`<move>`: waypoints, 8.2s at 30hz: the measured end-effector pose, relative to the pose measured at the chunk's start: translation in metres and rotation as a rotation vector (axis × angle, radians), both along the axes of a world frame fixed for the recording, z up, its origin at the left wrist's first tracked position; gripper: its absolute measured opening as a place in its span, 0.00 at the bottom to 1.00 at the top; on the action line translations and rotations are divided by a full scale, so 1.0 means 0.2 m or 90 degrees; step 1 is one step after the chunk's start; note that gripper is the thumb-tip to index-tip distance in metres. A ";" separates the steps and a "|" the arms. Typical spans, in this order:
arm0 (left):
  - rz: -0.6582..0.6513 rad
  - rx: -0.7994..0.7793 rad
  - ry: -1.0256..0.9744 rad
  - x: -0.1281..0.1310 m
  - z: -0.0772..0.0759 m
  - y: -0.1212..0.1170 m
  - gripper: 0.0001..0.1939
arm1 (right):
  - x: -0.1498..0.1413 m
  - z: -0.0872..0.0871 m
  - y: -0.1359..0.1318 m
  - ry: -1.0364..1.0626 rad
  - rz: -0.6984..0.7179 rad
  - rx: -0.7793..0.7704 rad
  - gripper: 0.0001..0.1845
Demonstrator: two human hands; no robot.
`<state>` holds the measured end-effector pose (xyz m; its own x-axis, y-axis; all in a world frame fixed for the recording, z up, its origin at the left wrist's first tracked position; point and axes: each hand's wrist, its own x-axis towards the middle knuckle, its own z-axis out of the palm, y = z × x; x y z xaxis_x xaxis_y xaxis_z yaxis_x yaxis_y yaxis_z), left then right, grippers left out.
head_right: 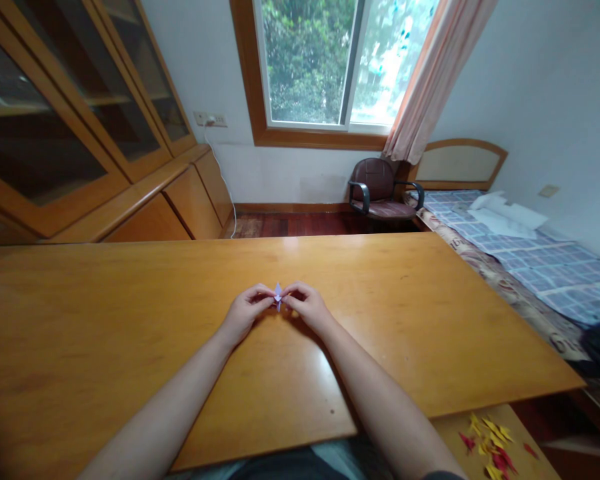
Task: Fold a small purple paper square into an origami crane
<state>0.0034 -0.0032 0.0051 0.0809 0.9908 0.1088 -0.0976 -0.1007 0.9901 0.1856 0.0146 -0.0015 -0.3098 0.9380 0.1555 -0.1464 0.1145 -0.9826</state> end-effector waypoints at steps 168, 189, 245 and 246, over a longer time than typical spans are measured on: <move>0.025 0.195 0.170 -0.01 0.01 0.00 0.08 | 0.00 0.03 0.00 -0.040 -0.023 0.063 0.13; 0.056 0.077 0.164 0.02 -0.03 0.00 0.10 | 0.00 -0.02 0.01 -0.100 -0.068 0.096 0.10; 0.021 0.146 0.279 0.01 0.01 0.00 0.10 | 0.00 -0.05 0.03 -0.140 -0.079 0.080 0.15; 0.018 0.139 0.279 0.01 0.01 0.00 0.10 | 0.00 -0.05 0.03 -0.144 -0.079 0.077 0.15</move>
